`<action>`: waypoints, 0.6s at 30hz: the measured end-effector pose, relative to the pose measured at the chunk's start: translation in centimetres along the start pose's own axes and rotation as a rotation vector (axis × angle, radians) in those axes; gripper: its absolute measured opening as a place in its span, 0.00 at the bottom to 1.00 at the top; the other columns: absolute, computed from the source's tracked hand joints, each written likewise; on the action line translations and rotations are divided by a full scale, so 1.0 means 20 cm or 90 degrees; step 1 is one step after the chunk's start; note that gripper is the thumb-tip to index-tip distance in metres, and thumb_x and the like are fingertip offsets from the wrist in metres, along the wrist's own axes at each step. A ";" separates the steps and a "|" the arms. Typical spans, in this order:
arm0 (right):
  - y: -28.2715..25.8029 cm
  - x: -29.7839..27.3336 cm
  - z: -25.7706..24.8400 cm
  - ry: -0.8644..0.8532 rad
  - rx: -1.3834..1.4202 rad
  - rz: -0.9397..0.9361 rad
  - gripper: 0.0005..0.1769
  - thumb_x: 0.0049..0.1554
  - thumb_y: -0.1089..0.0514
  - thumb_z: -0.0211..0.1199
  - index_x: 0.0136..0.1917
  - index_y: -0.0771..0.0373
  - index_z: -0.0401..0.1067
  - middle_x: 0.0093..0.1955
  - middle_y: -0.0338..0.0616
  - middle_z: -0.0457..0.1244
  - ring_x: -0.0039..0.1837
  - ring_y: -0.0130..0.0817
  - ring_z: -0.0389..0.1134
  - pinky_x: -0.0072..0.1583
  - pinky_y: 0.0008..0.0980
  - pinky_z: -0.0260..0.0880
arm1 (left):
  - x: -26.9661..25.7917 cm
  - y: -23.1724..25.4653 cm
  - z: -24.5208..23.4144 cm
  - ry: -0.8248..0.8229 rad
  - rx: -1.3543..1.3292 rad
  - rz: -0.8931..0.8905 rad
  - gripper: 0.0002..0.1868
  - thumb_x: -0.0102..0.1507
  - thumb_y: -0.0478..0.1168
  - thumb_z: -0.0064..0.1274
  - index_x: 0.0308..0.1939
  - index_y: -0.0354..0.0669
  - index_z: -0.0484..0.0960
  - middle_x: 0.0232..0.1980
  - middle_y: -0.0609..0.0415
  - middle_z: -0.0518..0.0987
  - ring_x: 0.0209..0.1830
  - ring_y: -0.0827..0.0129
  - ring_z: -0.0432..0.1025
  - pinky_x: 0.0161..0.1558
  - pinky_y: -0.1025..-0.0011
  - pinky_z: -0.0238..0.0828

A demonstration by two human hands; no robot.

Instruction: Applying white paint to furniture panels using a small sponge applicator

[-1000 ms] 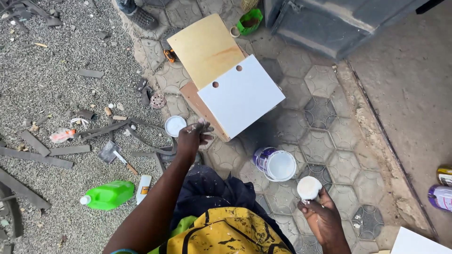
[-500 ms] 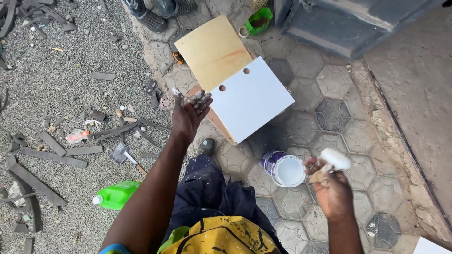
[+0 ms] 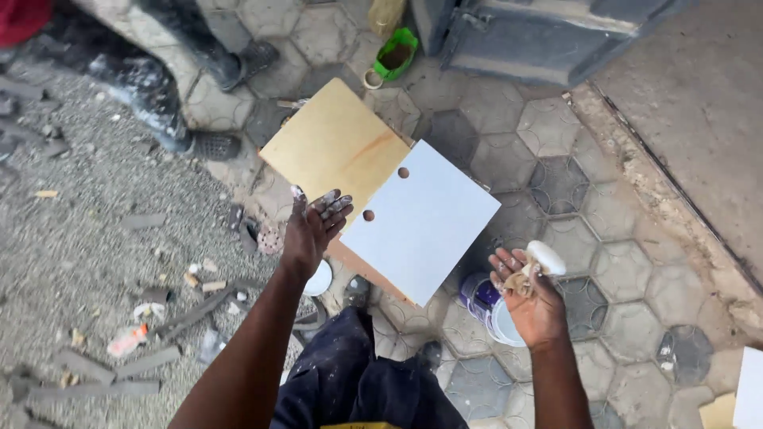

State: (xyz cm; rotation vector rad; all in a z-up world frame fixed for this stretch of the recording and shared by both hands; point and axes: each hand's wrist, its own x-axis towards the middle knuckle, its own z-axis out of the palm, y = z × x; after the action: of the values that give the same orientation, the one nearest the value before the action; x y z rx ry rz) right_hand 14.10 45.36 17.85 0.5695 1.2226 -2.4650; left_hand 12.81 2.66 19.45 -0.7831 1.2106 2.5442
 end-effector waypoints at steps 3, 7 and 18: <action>0.06 0.04 0.07 0.040 0.021 -0.004 0.29 0.61 0.46 0.51 0.70 0.62 0.64 0.78 0.60 0.57 0.79 0.58 0.56 0.75 0.57 0.54 | 0.19 0.05 -0.01 -0.021 0.045 -0.032 0.52 0.67 0.73 0.15 0.78 0.35 0.57 0.76 0.32 0.65 0.79 0.39 0.56 0.79 0.47 0.43; 0.16 0.06 0.12 0.099 0.023 0.017 0.30 0.60 0.46 0.51 0.71 0.61 0.63 0.78 0.57 0.58 0.79 0.56 0.57 0.76 0.55 0.54 | 0.42 0.05 -0.02 -0.045 0.096 -0.068 0.55 0.65 0.77 0.15 0.78 0.35 0.57 0.76 0.31 0.64 0.79 0.39 0.56 0.79 0.48 0.43; 0.47 0.17 -0.34 0.174 0.011 0.065 0.09 0.62 0.47 0.61 0.50 0.52 0.72 0.44 0.36 0.62 0.54 0.41 0.68 0.59 0.45 0.64 | 0.76 -0.06 0.11 -0.018 0.237 -0.093 0.46 0.70 0.70 0.22 0.69 0.34 0.72 0.62 0.34 0.79 0.68 0.44 0.72 0.73 0.50 0.60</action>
State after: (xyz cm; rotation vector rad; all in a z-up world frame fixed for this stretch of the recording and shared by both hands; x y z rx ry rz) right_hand 16.81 44.93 6.07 0.9749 1.2364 -2.3710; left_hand -0.26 4.68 11.55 -0.7146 1.4968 2.1176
